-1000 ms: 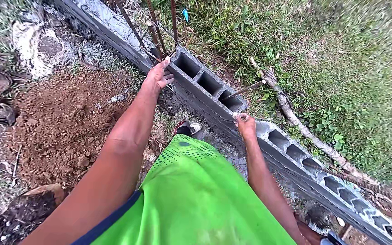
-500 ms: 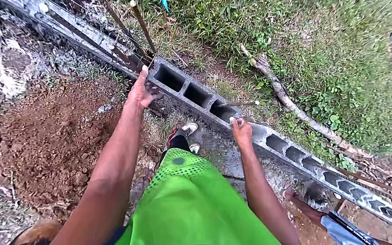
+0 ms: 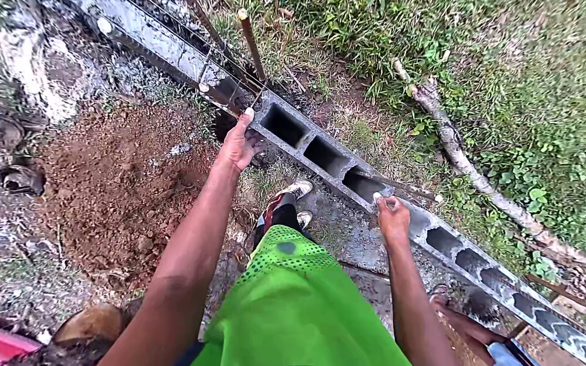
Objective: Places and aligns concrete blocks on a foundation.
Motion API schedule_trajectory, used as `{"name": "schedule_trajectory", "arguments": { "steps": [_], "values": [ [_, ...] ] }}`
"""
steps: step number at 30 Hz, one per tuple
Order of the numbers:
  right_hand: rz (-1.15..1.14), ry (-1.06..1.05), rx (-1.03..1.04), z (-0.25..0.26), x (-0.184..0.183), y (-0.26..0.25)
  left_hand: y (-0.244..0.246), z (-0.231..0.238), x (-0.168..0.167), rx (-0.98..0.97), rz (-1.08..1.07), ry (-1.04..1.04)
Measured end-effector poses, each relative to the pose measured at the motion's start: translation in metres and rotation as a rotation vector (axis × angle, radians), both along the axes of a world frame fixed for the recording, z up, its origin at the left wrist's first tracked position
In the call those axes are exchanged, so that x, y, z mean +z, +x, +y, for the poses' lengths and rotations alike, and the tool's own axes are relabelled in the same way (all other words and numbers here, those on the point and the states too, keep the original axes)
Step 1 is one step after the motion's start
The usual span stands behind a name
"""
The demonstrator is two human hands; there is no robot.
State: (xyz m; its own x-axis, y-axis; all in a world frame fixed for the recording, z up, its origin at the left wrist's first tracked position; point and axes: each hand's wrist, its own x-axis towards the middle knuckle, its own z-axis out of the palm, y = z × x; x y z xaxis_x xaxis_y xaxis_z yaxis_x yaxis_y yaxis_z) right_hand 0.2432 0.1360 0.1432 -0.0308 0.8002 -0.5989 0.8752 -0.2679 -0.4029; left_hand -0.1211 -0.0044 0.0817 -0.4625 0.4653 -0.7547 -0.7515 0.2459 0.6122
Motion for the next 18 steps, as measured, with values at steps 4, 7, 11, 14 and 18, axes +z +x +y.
{"name": "schedule_trajectory", "arguments": {
  "steps": [4, 7, 11, 14, 18],
  "values": [
    [-0.001, -0.008, 0.001, 0.0018, 0.0008, -0.0007, -0.0002, -0.0003, -0.0021, 0.020, -0.020, 0.000],
    [0.003, -0.006, -0.013, 0.0012, 0.0007, -0.0019, -0.0001, -0.0003, -0.0031, 0.026, -0.018, 0.000],
    [0.030, 0.007, -0.011, 0.0019, -0.0017, 0.0009, -0.0008, -0.0004, -0.0060, 0.022, -0.008, -0.017],
    [0.067, 0.007, -0.013, 0.0009, -0.0025, 0.0027, 0.0008, 0.0007, -0.0017, 0.029, -0.002, -0.034],
    [0.091, -0.001, -0.038, 0.0001, -0.0019, 0.0025, 0.0021, -0.0080, -0.0035, 0.032, -0.019, 0.015]
  ]
}}
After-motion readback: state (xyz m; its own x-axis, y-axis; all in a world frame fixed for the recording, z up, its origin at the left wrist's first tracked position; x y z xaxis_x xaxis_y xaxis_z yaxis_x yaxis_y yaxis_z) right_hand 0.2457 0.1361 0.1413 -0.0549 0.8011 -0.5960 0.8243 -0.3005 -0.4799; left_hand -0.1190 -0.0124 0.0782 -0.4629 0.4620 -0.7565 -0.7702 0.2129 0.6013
